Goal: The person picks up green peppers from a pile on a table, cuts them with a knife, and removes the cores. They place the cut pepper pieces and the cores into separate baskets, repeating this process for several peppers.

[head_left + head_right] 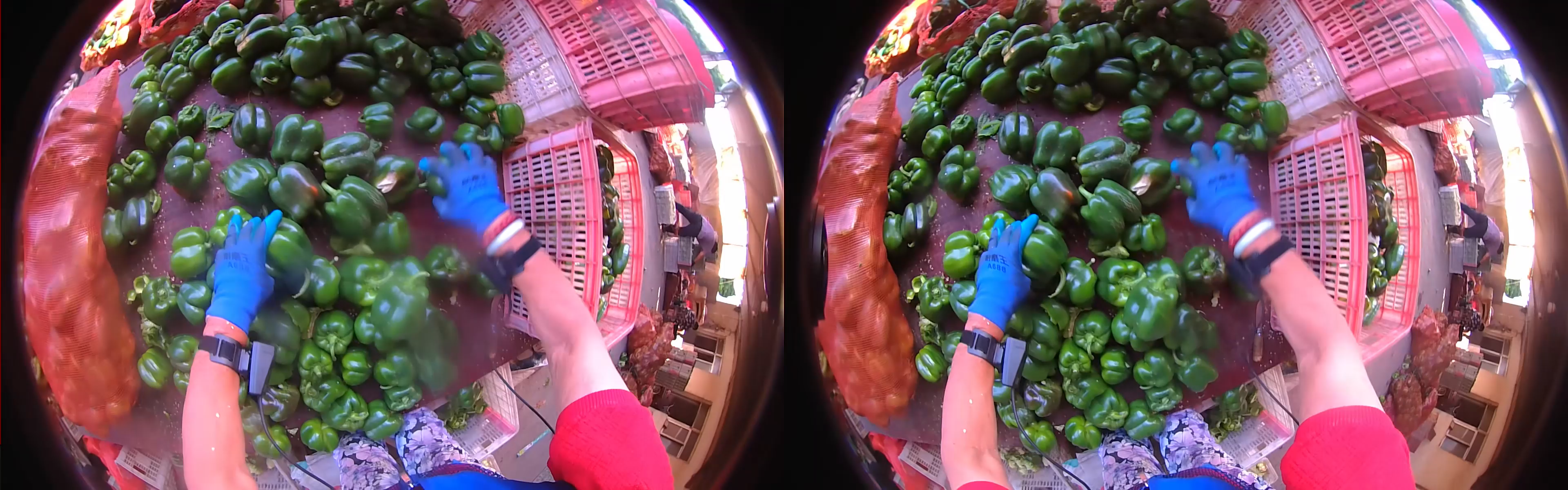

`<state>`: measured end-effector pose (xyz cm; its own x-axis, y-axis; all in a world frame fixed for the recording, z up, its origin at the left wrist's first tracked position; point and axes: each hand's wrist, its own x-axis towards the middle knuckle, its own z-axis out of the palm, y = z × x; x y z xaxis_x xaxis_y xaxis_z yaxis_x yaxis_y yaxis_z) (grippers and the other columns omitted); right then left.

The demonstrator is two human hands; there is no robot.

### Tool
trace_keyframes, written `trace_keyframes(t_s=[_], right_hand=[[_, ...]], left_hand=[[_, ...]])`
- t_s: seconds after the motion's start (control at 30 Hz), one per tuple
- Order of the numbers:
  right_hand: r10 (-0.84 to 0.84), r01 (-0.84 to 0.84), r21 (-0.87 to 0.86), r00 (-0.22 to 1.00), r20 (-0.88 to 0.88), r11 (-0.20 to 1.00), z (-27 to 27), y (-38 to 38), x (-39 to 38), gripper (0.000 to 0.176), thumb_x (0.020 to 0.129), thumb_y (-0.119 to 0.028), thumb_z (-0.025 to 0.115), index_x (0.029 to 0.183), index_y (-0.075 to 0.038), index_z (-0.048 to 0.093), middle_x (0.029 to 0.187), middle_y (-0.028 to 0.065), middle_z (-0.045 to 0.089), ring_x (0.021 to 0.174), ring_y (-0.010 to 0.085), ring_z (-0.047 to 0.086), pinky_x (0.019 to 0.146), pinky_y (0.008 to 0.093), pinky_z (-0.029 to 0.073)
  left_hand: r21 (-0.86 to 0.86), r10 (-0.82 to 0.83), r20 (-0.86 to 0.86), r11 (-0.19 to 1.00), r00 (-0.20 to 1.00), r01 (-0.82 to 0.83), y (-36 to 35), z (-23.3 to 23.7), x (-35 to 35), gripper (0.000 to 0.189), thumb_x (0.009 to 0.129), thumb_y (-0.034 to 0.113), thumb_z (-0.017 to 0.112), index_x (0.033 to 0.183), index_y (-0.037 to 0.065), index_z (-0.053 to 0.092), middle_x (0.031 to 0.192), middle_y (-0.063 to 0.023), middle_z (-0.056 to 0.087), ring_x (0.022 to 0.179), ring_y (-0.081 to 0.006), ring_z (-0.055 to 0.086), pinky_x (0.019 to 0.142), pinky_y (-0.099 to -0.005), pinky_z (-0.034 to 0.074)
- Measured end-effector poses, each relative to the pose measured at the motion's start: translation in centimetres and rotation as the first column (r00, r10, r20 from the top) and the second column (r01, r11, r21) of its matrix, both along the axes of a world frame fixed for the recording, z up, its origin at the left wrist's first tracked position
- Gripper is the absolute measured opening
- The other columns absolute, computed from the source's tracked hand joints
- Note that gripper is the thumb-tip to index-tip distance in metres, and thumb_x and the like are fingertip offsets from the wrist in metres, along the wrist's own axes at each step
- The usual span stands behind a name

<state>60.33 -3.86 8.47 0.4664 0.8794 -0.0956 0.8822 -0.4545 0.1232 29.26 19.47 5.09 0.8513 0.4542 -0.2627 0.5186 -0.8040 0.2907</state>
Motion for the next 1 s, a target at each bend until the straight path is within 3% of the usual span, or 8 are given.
trace_keyframes(t_s=[0.1, 0.47, 0.57, 0.67, 0.8, 0.87, 0.93, 1.0], right_hand=[[-0.058, 0.061, -0.041, 0.996, 0.065, 0.997, -0.7, -4.9, -5.9, 0.059, 0.067, -0.025, 0.077, 0.123, -0.03, 0.062, 0.136, 0.0088, 0.047, 0.129, 0.0374, 0.039, 0.098, 0.0573, 0.038], [-0.266, 0.29, 0.4, 0.957, -0.115, 0.869, 0.5, -17.8, -13.6, 0.063, 0.073, -0.024, 0.076, 0.132, -0.017, 0.055, 0.139, 0.0145, 0.048, 0.129, 0.0418, 0.042, 0.109, 0.0543, 0.034], [-0.217, 0.241, 0.375, 0.97, -0.108, 0.895, 1.2, -18.9, -14.8, 0.063, 0.075, -0.024, 0.076, 0.134, -0.016, 0.055, 0.14, 0.0146, 0.048, 0.13, 0.0429, 0.042, 0.11, 0.0545, 0.033], [-0.041, 0.046, 0.315, 0.999, -0.023, 0.948, 1.7, -19.0, -15.0, 0.063, 0.077, -0.025, 0.075, 0.135, -0.016, 0.054, 0.142, 0.0154, 0.048, 0.132, 0.0433, 0.042, 0.111, 0.0564, 0.033], [-0.173, 0.224, 0.439, 0.973, -0.153, 0.87, -1.2, -15.4, -9.6, 0.067, 0.079, -0.033, 0.077, 0.138, -0.013, 0.053, 0.138, 0.0179, 0.054, 0.128, 0.0408, 0.05, 0.107, 0.0495, 0.041], [-0.22, 0.391, 0.446, 0.895, -0.387, 0.805, -3.6, -13.0, -5.8, 0.064, 0.081, -0.036, 0.078, 0.134, -0.009, 0.055, 0.131, 0.0188, 0.058, 0.12, 0.0385, 0.056, 0.103, 0.0445, 0.046], [-0.197, 0.291, 0.497, 0.952, -0.234, 0.817, -8.6, -11.2, -2.9, 0.059, 0.084, -0.042, 0.075, 0.13, -0.008, 0.058, 0.127, 0.0188, 0.061, 0.117, 0.036, 0.059, 0.101, 0.0436, 0.047], [-0.095, 0.104, 0.245, 0.994, -0.049, 0.964, -10.3, -10.0, -1.8, 0.058, 0.086, -0.046, 0.072, 0.128, -0.007, 0.059, 0.127, 0.0182, 0.061, 0.116, 0.0358, 0.06, 0.1, 0.0433, 0.047]], left_hand=[[-0.025, 0.034, -0.003, 0.999, 0.999, -0.034, -0.3, 0.8, 0.1, 0.091, 0.071, -0.009, 0.062, 0.151, 0.029, 0.039, 0.146, -0.0102, 0.05, 0.143, -0.0404, 0.035, 0.113, -0.0476, 0.039], [-0.066, -0.009, 0.196, 0.998, 0.981, 0.022, 0.4, -1.3, -0.7, 0.087, 0.072, -0.007, 0.066, 0.148, 0.026, 0.042, 0.144, -0.0115, 0.052, 0.139, -0.0433, 0.039, 0.114, -0.0461, 0.039], [-0.118, -0.006, 0.208, 0.992, 0.978, 0.032, 0.7, -1.6, -0.5, 0.085, 0.072, -0.005, 0.066, 0.147, 0.026, 0.043, 0.143, -0.0126, 0.053, 0.137, -0.0438, 0.042, 0.113, -0.0464, 0.039], [-0.084, -0.028, 0.25, 0.995, 0.968, 0.05, 0.9, -2.1, -0.7, 0.08, 0.074, 0.0, 0.067, 0.147, 0.026, 0.044, 0.14, -0.0174, 0.053, 0.132, -0.0441, 0.047, 0.11, -0.0471, 0.042], [-0.034, -0.068, 0.246, 0.996, 0.967, 0.079, 1.4, -2.7, -0.7, 0.081, 0.075, 0.006, 0.069, 0.148, 0.027, 0.041, 0.134, -0.0203, 0.056, 0.124, -0.0419, 0.053, 0.104, -0.0498, 0.046], [0.005, -0.095, 0.29, 0.995, 0.952, 0.098, 1.7, -3.6, -0.9, 0.078, 0.076, 0.008, 0.071, 0.147, 0.025, 0.043, 0.128, -0.0204, 0.059, 0.117, -0.0423, 0.057, 0.099, -0.0504, 0.048], [0.022, -0.14, 0.358, 0.99, 0.923, 0.141, 1.7, -3.7, -0.9, 0.073, 0.076, 0.011, 0.075, 0.143, 0.019, 0.048, 0.125, -0.0192, 0.062, 0.115, -0.0401, 0.06, 0.099, -0.0464, 0.049], [-0.076, -0.125, 0.303, 0.985, 0.945, 0.155, 1.0, -1.2, -0.4, 0.076, 0.074, 0.013, 0.077, 0.144, 0.014, 0.046, 0.131, -0.0192, 0.059, 0.122, -0.0373, 0.057, 0.104, -0.0421, 0.046]])
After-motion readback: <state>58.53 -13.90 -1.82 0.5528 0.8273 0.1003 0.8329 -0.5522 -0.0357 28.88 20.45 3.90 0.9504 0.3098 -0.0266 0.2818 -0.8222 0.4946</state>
